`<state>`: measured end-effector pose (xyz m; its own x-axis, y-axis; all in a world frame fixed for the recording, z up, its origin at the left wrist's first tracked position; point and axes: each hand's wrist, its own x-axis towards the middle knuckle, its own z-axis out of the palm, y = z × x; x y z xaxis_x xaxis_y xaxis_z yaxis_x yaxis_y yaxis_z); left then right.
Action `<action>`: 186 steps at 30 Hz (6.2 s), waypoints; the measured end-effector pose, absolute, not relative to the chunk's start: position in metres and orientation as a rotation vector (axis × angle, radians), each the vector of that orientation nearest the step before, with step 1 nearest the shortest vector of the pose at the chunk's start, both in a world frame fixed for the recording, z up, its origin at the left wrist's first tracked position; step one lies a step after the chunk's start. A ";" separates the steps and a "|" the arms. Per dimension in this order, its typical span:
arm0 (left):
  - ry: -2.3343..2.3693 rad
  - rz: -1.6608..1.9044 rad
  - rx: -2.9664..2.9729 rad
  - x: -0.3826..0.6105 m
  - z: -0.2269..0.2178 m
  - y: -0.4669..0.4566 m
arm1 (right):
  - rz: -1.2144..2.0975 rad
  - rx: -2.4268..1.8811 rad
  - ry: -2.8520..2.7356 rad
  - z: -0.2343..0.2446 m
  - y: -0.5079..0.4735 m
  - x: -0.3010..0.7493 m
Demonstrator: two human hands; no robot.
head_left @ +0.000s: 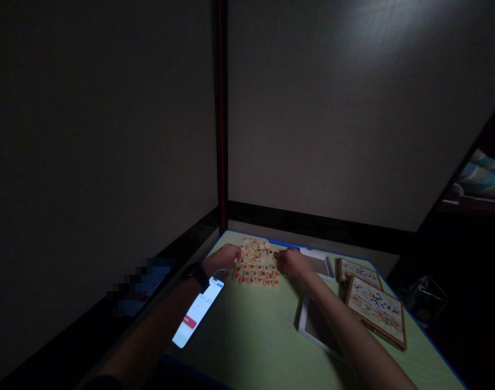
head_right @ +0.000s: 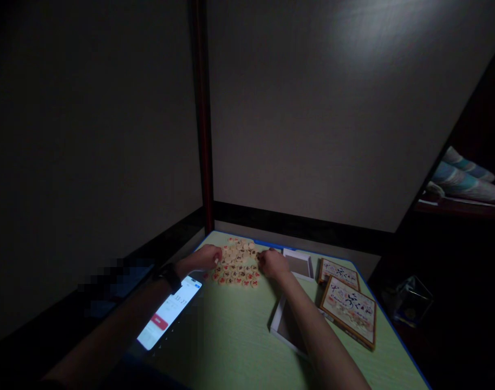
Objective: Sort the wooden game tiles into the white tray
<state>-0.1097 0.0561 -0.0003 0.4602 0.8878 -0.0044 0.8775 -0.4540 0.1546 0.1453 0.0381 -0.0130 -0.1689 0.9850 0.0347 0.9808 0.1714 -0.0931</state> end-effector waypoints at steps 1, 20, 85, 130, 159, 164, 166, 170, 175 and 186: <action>1.557 0.143 2.559 -0.109 0.000 0.056 | 0.073 -1.968 -2.339 -0.013 0.038 0.146; 1.500 0.243 2.561 -0.120 -0.005 0.060 | 0.032 -1.834 -2.517 -0.004 0.035 0.136; 0.761 0.247 3.054 0.031 -0.014 -0.113 | 0.318 -1.868 -2.427 -0.014 0.048 0.157; 0.811 0.404 2.765 0.036 -0.041 -0.076 | 0.690 -1.862 -2.332 -0.005 0.079 0.173; 0.820 0.381 2.787 0.037 -0.042 -0.075 | 0.083 -1.548 -2.718 0.000 0.069 0.098; 0.824 0.371 2.802 0.038 -0.041 -0.075 | 0.044 -1.608 -2.756 0.001 0.072 0.094; 0.819 0.371 2.807 0.038 -0.039 -0.076 | 0.041 -1.633 -2.761 0.002 0.072 0.094; 0.823 0.358 2.820 0.037 -0.034 -0.077 | 0.071 -1.658 -2.761 -0.001 0.071 0.093; 0.839 0.377 2.805 0.035 -0.035 -0.078 | 0.208 -1.660 -2.689 -0.004 0.073 0.095; 1.356 1.352 1.921 0.039 -0.038 -0.047 | 1.028 -1.303 -2.024 0.005 0.061 0.157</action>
